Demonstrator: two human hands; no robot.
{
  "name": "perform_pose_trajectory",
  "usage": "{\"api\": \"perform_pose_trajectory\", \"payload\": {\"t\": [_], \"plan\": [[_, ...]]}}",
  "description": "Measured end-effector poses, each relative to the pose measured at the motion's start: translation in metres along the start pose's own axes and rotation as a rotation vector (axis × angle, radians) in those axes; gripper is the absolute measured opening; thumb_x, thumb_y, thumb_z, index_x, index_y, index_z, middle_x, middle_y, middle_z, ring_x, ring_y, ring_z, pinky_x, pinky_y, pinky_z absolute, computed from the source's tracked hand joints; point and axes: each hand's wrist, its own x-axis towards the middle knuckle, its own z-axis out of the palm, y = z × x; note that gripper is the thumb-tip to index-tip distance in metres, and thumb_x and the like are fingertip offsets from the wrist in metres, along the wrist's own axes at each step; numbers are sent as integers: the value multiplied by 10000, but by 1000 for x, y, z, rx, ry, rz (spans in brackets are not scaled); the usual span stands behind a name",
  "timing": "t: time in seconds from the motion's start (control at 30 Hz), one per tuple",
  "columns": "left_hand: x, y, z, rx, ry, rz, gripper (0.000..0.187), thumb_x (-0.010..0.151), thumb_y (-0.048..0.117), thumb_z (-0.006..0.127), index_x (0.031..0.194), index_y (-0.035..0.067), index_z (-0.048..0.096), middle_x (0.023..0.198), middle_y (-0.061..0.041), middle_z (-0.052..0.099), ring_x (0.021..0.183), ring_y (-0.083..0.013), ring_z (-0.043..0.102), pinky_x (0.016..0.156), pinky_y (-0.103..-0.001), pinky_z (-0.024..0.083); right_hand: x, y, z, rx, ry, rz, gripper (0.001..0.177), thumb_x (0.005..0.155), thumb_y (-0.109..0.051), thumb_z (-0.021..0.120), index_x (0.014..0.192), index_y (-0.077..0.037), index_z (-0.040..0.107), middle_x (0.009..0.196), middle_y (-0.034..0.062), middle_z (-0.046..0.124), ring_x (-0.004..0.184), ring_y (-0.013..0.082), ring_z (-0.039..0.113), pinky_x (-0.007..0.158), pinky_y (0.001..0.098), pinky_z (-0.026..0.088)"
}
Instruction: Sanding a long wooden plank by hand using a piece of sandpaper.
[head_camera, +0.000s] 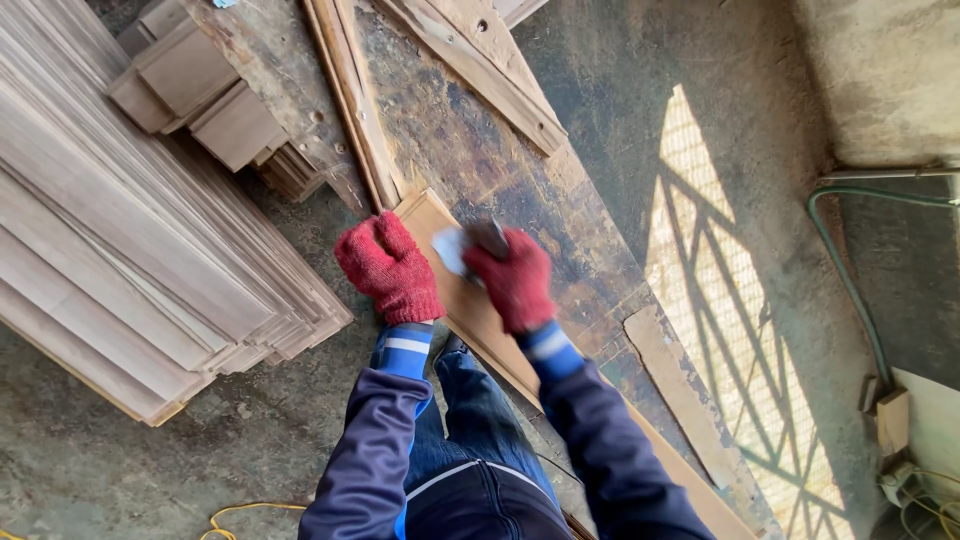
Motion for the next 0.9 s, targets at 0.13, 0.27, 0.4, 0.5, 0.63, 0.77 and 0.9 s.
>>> {"api": "perform_pose_trajectory", "payload": {"t": [0.13, 0.27, 0.4, 0.5, 0.63, 0.77, 0.9], "plan": [[2, 0, -7, -28, -32, 54, 122, 989, 145, 738, 973, 55, 656, 868, -123, 592, 825, -365, 621, 715, -420, 534, 32, -27, 43, 121, 0, -90, 382, 680, -485, 909, 808, -187, 706, 760, 72, 701, 783, 272, 725, 732, 368, 576], [-1, 2, -7, -15, -74, -53, 169, 987, 204, 736, 982, 50, 668, 867, -139, 610, 831, -391, 637, 735, -440, 552, 9, -2, 17, 110, 38, 62, 349, 664, -439, 925, 800, -205, 705, 735, 44, 711, 777, 247, 726, 723, 351, 572], [1, 3, -14, -50, -141, -59, 201, 994, 205, 734, 980, 21, 655, 864, -171, 610, 839, -409, 646, 737, -445, 556, -65, 98, -55, 134, 162, 197, 343, 656, -370, 954, 848, -173, 750, 768, 85, 745, 792, 243, 737, 726, 373, 577], [2, 0, -17, -67, -187, -103, 229, 971, 224, 776, 992, 15, 685, 867, -175, 650, 860, -398, 685, 757, -407, 583, -128, 187, -99, 145, 310, 404, 400, 674, -334, 969, 919, -100, 755, 810, 133, 754, 818, 255, 720, 761, 396, 572], [2, -11, -11, -59, -278, -196, 407, 854, 319, 921, 1028, 29, 694, 901, -179, 641, 897, -388, 705, 767, -395, 609, -158, 261, -115, 39, 459, 589, 419, 637, -433, 974, 867, -157, 758, 768, 111, 726, 800, 269, 716, 725, 400, 561], [7, 3, -15, 1, -321, -240, 470, 835, 338, 941, 1035, 13, 666, 913, -202, 616, 911, -409, 719, 750, -394, 635, -116, 173, -89, 41, 446, 529, 411, 683, -384, 918, 964, -126, 764, 900, 144, 756, 960, 362, 720, 841, 468, 569], [11, 8, -20, 54, -371, -236, 481, 851, 405, 925, 1043, 47, 666, 938, -176, 619, 906, -378, 731, 727, -396, 642, -52, 90, -25, 36, 359, 378, 321, 716, -413, 869, 925, -200, 751, 928, 63, 748, 992, 318, 719, 843, 443, 583]]}}
